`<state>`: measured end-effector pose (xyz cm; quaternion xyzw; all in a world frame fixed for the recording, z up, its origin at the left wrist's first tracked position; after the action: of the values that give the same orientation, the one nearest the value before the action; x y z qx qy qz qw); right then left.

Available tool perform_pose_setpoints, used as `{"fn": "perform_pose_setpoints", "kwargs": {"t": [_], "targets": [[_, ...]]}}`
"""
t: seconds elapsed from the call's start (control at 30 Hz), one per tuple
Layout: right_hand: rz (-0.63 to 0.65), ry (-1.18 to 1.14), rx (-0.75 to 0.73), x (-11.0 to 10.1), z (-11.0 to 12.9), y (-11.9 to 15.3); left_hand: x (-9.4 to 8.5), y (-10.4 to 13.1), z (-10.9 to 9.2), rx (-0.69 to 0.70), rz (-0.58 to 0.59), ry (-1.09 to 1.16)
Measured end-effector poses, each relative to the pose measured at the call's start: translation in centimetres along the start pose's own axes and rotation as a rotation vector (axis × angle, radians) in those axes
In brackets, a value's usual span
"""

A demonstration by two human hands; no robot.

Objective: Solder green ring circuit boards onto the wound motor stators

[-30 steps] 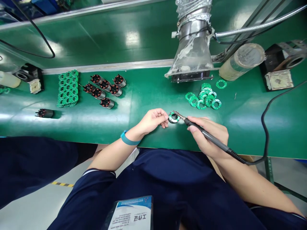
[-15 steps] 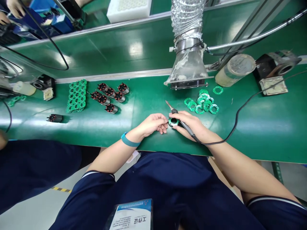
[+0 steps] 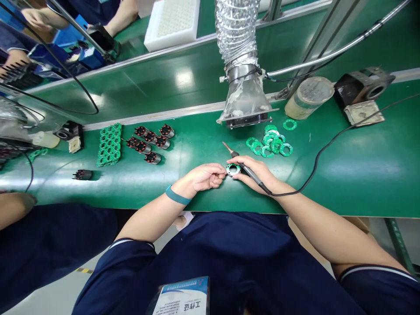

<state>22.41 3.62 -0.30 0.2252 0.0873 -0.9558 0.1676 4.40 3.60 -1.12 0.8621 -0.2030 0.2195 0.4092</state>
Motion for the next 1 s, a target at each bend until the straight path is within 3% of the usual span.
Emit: {"fn": "perform_pose_setpoints", "kwargs": {"t": [0.13, 0.3, 0.4, 0.63, 0.87, 1.0], "targets": [[-0.013, -0.010, 0.009, 0.1, 0.1, 0.0, 0.0, 0.3, 0.1, 0.161, -0.042, -0.228], [-0.072, -0.016, 0.031, 0.4, 0.2, 0.4, 0.4, 1.8, 0.7, 0.781, -0.400, -0.869], [-0.134, -0.013, 0.031, 0.7, 0.4, 0.7, 1.5, 2.7, 2.3, 1.014, -0.547, -1.023], [-0.226, -0.011, 0.031, 1.2, 0.5, 1.3, 2.5, 3.2, 4.9, 1.020, -0.472, -1.000], [-0.233, 0.006, -0.036, 1.1, 0.7, 2.0, 0.9, 3.8, 3.5, 1.004, -0.357, -1.206], [-0.292, 0.095, -0.022, -1.5, 0.7, 3.9, 1.2, 2.8, 2.2, 0.987, -0.349, -1.295]]}}
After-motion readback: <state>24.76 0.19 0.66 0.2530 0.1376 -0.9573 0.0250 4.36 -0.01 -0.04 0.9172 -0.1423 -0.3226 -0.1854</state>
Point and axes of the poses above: each hand's wrist, its own y-axis away from the middle knuckle, its own x-axis out of the palm, z = x × y, the point moved 5 cm from there along -y, towards the middle knuckle, and after that the axes turned 9 degrees about x, right-handed, at the moved point
